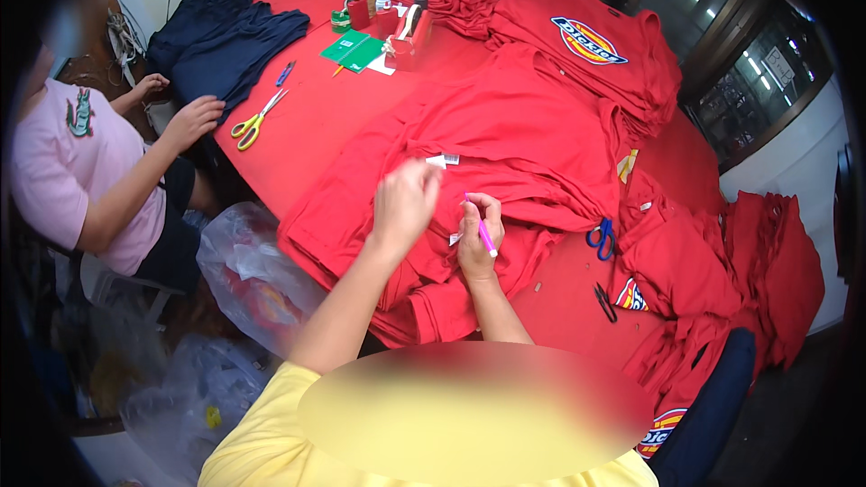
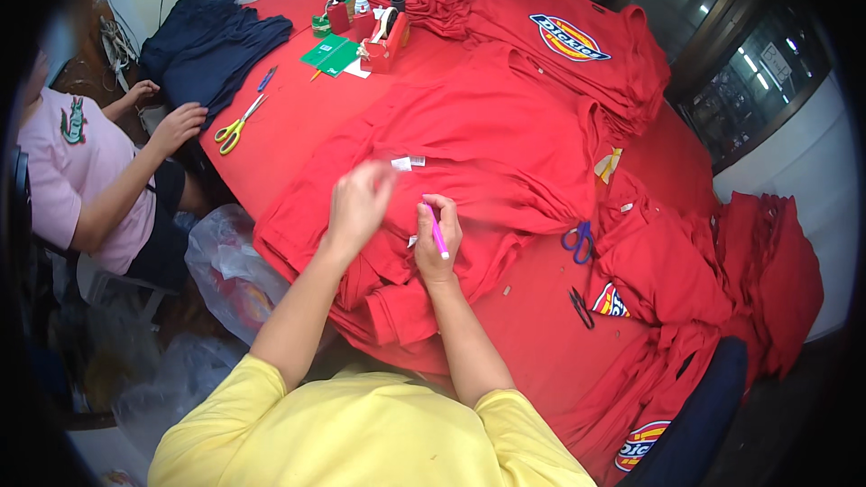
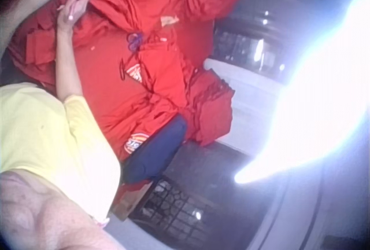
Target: The person cuts paper labels using shears, marks labels with a pink pen, and handles red t-shirts at a workstation.
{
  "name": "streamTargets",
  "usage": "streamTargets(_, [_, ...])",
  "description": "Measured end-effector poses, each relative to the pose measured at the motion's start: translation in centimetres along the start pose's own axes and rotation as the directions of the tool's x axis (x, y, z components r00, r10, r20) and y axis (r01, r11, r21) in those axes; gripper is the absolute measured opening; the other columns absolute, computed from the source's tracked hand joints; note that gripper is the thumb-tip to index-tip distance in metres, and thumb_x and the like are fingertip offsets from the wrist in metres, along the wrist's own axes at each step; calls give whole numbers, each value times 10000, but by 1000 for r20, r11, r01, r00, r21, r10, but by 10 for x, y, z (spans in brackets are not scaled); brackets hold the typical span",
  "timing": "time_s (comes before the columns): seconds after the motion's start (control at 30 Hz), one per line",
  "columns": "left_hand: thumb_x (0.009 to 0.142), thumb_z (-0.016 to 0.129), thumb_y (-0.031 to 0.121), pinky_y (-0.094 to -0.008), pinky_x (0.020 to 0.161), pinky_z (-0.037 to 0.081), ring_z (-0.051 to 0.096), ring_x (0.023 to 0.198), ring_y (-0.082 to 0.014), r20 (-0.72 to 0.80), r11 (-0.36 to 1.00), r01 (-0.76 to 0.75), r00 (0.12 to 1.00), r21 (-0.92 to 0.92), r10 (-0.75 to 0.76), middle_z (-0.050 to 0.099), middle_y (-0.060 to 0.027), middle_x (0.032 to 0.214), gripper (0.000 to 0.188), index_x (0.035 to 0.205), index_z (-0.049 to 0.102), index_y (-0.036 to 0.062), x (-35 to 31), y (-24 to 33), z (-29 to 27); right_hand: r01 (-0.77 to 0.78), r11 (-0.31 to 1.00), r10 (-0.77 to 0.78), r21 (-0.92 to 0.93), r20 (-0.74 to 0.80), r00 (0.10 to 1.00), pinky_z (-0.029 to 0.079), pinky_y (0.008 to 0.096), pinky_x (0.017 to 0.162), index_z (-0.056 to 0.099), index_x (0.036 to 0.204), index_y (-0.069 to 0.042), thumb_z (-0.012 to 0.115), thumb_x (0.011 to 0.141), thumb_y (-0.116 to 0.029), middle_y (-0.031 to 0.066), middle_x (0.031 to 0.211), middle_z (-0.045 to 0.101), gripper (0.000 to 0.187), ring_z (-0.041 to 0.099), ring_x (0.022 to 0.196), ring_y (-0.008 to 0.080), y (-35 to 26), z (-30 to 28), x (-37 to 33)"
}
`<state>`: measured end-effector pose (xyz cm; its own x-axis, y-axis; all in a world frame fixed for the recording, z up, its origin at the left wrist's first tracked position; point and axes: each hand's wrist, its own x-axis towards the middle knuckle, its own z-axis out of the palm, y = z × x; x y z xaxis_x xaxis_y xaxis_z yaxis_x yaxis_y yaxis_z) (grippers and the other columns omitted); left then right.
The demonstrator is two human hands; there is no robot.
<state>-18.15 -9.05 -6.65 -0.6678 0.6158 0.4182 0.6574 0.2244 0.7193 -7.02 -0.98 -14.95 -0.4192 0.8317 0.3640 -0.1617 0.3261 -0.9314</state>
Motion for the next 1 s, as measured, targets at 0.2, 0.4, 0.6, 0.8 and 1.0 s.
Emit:
streamTargets(0.2, [781, 716, 242, -445, 781, 477, 596, 922, -310, 221, 973, 209, 949, 97, -225, 609, -137, 972, 254, 879, 614, 31, 40, -68, 60, 32, 993, -37, 109, 42, 998, 309, 179, 453, 559, 1016, -17, 516, 952, -116, 22, 782, 594, 126, 383, 511, 6, -22, -4, 7])
streamTargets(0.4, [777, 731, 186, -335, 730, 486, 633, 802, -222, 338, 931, 350, 893, -103, -298, 653, -122, 835, 243, 898, 616, 10, 27, -44, 25, -99, 994, 96, 56, 56, 994, 461, 247, 601, 624, 879, 19, 576, 912, -101, 45, 713, 636, 134, 570, 635, 86, -40, -1, 21])
streamTargets(0.6, [806, 704, 170, -298, 692, 469, 584, 737, -140, 457, 891, 418, 837, -177, -302, 628, -73, 772, 224, 913, 648, -18, 19, -31, 5, -82, 997, 82, -3, 91, 992, 432, 231, 545, 631, 827, 14, 591, 906, -97, 29, 664, 614, 142, 526, 589, 60, -45, 6, 24])
streamTargets(0.8, [832, 651, 135, -270, 647, 462, 567, 680, -108, 501, 871, 407, 834, -276, -231, 638, -63, 733, 176, 907, 666, -24, 11, -17, -6, 17, 998, -11, -52, 116, 993, 401, 206, 530, 655, 856, 16, 569, 932, -128, -4, 677, 605, 183, 487, 570, 39, -36, 11, 23])
streamTargets(1.0, [829, 648, 134, -263, 609, 464, 553, 632, -92, 431, 874, 406, 861, -265, -270, 630, -49, 687, 184, 918, 688, -22, -2, -12, -8, 76, 970, -62, 230, -65, 996, 486, 256, 699, 586, 997, 25, 571, 912, -62, 92, 937, 601, 123, 609, 775, 116, -29, 14, 15])
